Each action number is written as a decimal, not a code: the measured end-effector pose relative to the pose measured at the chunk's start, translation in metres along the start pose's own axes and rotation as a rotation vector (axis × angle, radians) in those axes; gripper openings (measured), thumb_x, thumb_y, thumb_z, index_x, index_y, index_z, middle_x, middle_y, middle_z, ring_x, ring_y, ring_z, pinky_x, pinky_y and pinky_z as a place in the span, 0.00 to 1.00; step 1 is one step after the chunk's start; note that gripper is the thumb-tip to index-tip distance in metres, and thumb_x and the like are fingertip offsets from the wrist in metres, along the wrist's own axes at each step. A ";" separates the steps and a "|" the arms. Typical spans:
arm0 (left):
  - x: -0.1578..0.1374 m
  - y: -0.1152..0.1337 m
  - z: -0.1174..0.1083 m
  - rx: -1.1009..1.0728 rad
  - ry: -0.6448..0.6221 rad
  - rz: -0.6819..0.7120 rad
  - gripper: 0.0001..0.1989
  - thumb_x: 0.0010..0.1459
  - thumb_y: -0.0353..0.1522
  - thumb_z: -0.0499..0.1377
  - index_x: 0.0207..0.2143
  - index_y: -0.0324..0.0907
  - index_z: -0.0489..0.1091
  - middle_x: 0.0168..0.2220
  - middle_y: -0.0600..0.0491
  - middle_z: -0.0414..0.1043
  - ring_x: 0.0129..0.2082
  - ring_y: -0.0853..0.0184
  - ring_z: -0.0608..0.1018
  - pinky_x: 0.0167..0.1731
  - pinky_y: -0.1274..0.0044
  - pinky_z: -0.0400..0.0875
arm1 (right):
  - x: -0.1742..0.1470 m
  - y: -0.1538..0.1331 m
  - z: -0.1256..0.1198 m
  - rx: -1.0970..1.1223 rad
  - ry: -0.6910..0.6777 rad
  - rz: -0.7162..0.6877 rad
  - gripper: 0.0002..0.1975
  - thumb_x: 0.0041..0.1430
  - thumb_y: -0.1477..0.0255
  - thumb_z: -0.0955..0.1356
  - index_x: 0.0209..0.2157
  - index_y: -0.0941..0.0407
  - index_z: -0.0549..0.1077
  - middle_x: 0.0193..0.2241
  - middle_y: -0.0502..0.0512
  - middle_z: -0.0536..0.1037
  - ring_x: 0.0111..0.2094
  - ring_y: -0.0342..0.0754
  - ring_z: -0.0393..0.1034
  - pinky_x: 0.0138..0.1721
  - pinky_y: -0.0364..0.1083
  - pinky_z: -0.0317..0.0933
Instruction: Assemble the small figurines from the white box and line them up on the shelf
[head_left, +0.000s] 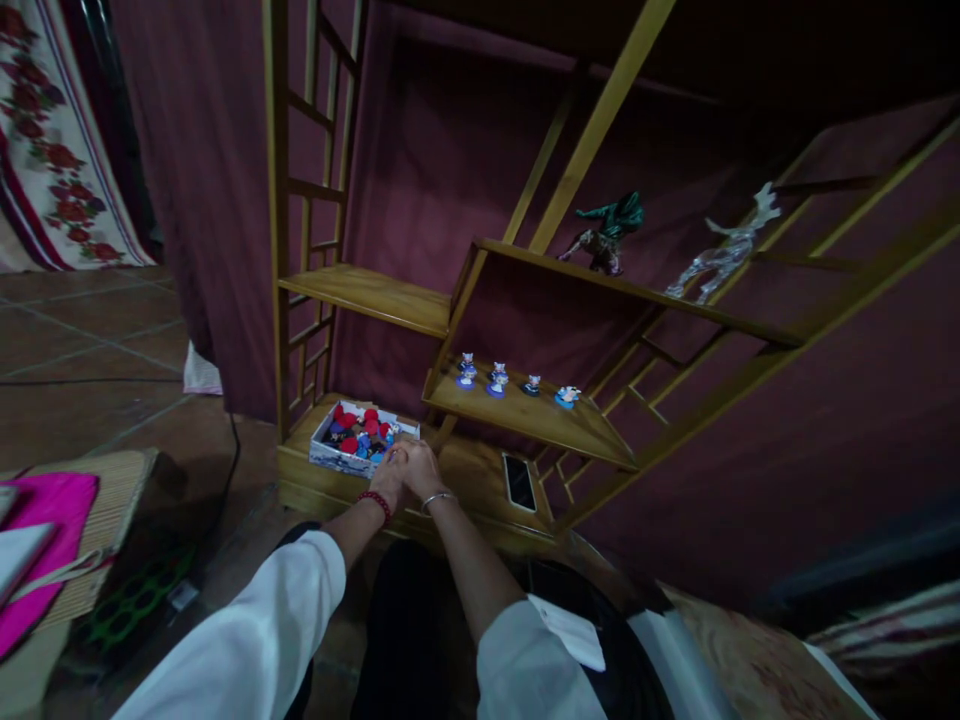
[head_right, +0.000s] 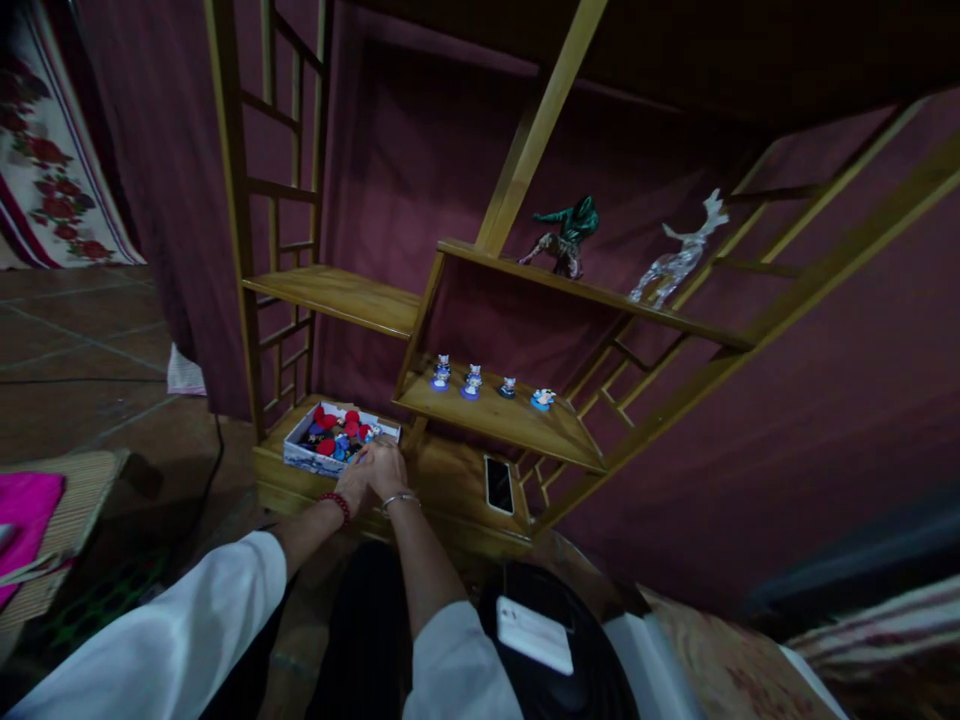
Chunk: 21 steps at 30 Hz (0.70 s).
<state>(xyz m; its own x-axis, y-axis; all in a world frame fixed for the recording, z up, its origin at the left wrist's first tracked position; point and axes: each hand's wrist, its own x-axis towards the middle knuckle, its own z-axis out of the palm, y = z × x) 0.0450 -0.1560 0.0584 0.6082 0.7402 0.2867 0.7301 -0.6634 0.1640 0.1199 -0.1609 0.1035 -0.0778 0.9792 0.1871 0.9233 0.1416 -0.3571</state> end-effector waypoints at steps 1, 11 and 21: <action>0.000 -0.004 0.003 -0.001 -0.022 -0.024 0.19 0.53 0.32 0.50 0.47 0.35 0.63 0.48 0.42 0.65 0.52 0.60 0.62 0.52 0.66 0.50 | 0.002 0.000 0.005 0.012 -0.014 0.015 0.15 0.54 0.79 0.58 0.35 0.56 0.74 0.39 0.53 0.75 0.43 0.42 0.65 0.47 0.39 0.55; -0.003 -0.052 0.033 0.004 -0.131 -0.143 0.18 0.51 0.31 0.50 0.44 0.34 0.65 0.42 0.42 0.69 0.44 0.59 0.68 0.47 0.67 0.55 | 0.029 0.014 0.057 -0.007 -0.169 0.130 0.15 0.57 0.75 0.56 0.37 0.54 0.73 0.39 0.53 0.76 0.40 0.42 0.69 0.42 0.38 0.58; 0.001 -0.061 0.057 -0.041 -0.025 -0.170 0.14 0.51 0.30 0.49 0.39 0.37 0.68 0.36 0.45 0.70 0.39 0.58 0.68 0.41 0.67 0.56 | 0.048 0.024 0.079 -0.026 -0.253 0.371 0.17 0.59 0.67 0.54 0.40 0.49 0.71 0.39 0.53 0.76 0.39 0.46 0.70 0.38 0.43 0.60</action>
<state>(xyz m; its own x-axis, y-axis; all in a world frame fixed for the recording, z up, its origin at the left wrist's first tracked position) 0.0190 -0.1088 -0.0048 0.4847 0.8444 0.2280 0.8101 -0.5317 0.2471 0.1083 -0.0990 0.0315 0.1736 0.9682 -0.1800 0.9150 -0.2261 -0.3341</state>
